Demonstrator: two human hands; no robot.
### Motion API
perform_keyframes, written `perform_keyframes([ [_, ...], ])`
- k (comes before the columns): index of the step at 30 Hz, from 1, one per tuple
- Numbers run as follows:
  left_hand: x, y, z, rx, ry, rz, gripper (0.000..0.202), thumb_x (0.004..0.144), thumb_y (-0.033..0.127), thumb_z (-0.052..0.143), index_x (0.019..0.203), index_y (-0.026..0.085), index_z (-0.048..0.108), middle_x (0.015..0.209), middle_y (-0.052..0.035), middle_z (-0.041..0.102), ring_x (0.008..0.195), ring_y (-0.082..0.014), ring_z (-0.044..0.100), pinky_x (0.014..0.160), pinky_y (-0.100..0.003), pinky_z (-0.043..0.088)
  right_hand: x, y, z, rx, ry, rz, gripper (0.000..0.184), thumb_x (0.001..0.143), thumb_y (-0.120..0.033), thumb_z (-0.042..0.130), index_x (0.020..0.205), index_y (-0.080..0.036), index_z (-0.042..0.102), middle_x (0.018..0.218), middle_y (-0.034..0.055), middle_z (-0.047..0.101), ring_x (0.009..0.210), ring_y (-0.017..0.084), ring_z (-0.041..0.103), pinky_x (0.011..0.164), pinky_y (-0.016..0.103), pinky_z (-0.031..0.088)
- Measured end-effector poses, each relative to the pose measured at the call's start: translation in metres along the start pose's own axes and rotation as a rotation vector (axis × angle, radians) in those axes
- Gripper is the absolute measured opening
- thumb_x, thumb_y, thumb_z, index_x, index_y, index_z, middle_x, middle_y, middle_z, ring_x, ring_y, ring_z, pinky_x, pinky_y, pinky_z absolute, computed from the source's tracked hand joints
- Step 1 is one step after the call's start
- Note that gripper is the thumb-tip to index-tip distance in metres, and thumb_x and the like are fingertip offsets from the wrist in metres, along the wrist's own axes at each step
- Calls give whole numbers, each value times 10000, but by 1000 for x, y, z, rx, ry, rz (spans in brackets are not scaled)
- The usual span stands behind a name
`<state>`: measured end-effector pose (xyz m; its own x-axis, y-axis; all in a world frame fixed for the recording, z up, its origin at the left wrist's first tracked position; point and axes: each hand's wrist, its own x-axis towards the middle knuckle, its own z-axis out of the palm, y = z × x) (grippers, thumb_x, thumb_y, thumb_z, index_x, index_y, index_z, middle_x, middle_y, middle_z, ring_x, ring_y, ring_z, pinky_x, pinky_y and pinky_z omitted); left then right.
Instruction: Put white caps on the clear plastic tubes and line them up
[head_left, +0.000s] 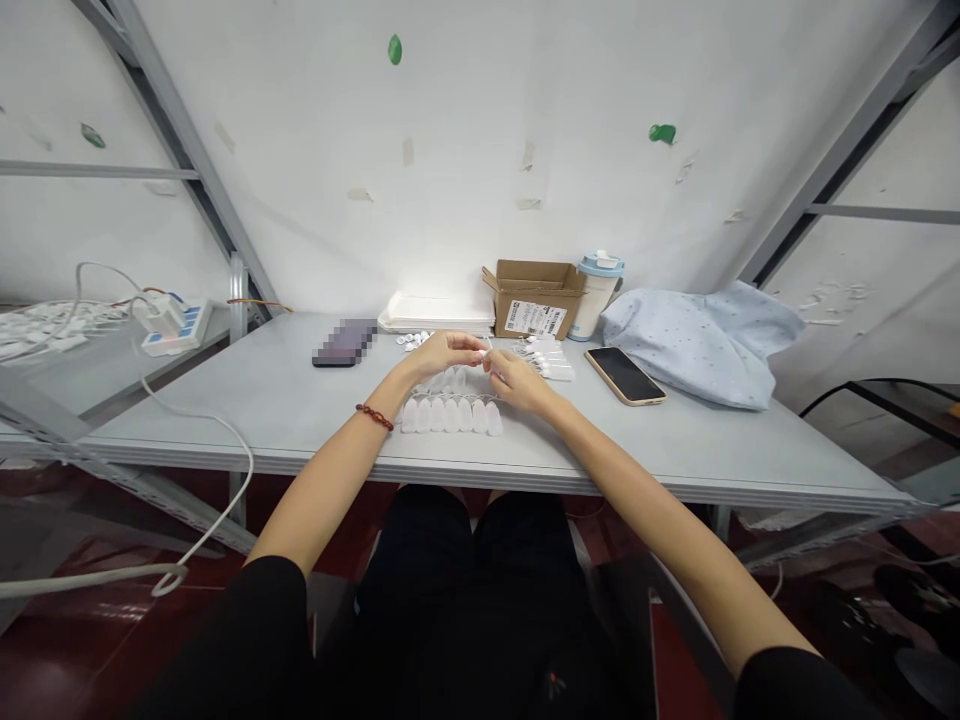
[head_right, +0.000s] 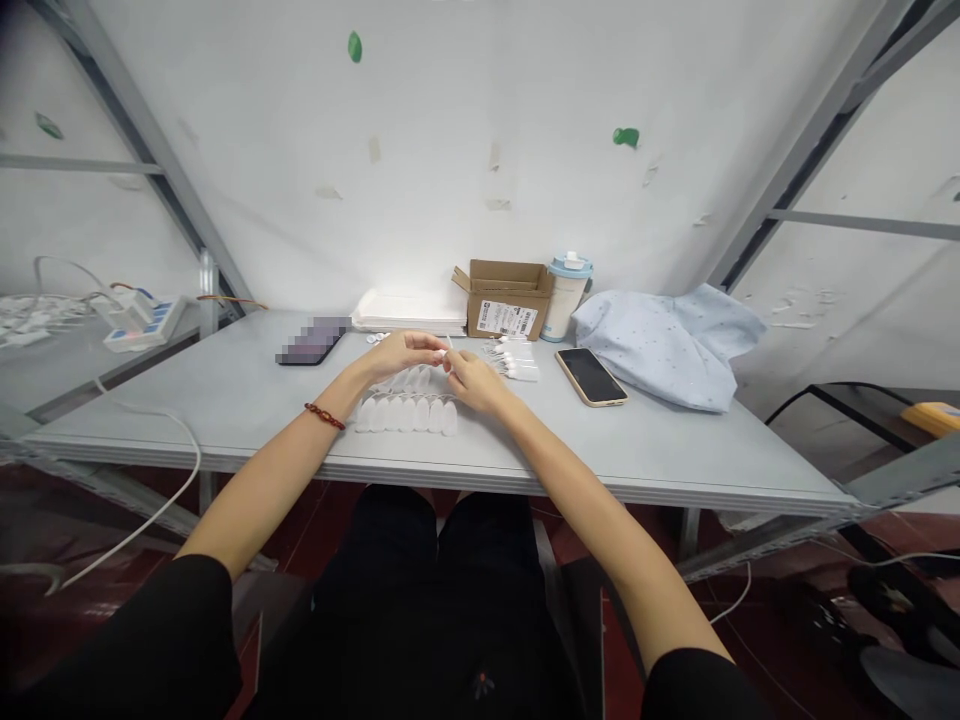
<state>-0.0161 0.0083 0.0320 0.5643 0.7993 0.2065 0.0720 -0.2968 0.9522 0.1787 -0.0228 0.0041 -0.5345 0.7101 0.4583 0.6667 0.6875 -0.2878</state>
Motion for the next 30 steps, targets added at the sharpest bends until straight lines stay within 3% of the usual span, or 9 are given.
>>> perform_keyframes([
  [8, 0, 3, 3, -22, 32, 17, 317, 666, 360, 771, 871, 130, 700, 795, -63, 698, 833, -189, 631, 874, -372, 458, 0, -5, 1, -46, -57, 8, 257, 814, -85, 368, 1002, -173, 521, 956, 89, 546, 753, 196, 505, 704, 306, 380],
  [13, 0, 3, 4, 14, 111, -15, 377, 603, 395, 800, 852, 129, 706, 837, -70, 701, 862, -208, 624, 876, -390, 460, -1, -5, 2, -34, -55, -21, 273, 802, -59, 368, 1000, -178, 513, 964, 82, 528, 765, 190, 507, 715, 302, 388],
  [20, 1, 2, 2, 9, 95, -43, 342, 641, 346, 771, 894, 123, 712, 744, -53, 699, 793, -179, 619, 872, -374, 454, -1, -7, -1, 5, -43, -35, 290, 806, -63, 357, 998, -184, 538, 1024, 85, 546, 808, 191, 522, 727, 303, 402],
  [30, -2, 9, 4, 38, 105, -46, 299, 639, 326, 758, 866, 133, 721, 767, -56, 698, 795, -184, 614, 846, -374, 459, 0, -1, -1, 21, -19, -39, 336, 794, -42, 356, 996, -183, 585, 1064, 93, 576, 860, 201, 531, 746, 305, 405],
])
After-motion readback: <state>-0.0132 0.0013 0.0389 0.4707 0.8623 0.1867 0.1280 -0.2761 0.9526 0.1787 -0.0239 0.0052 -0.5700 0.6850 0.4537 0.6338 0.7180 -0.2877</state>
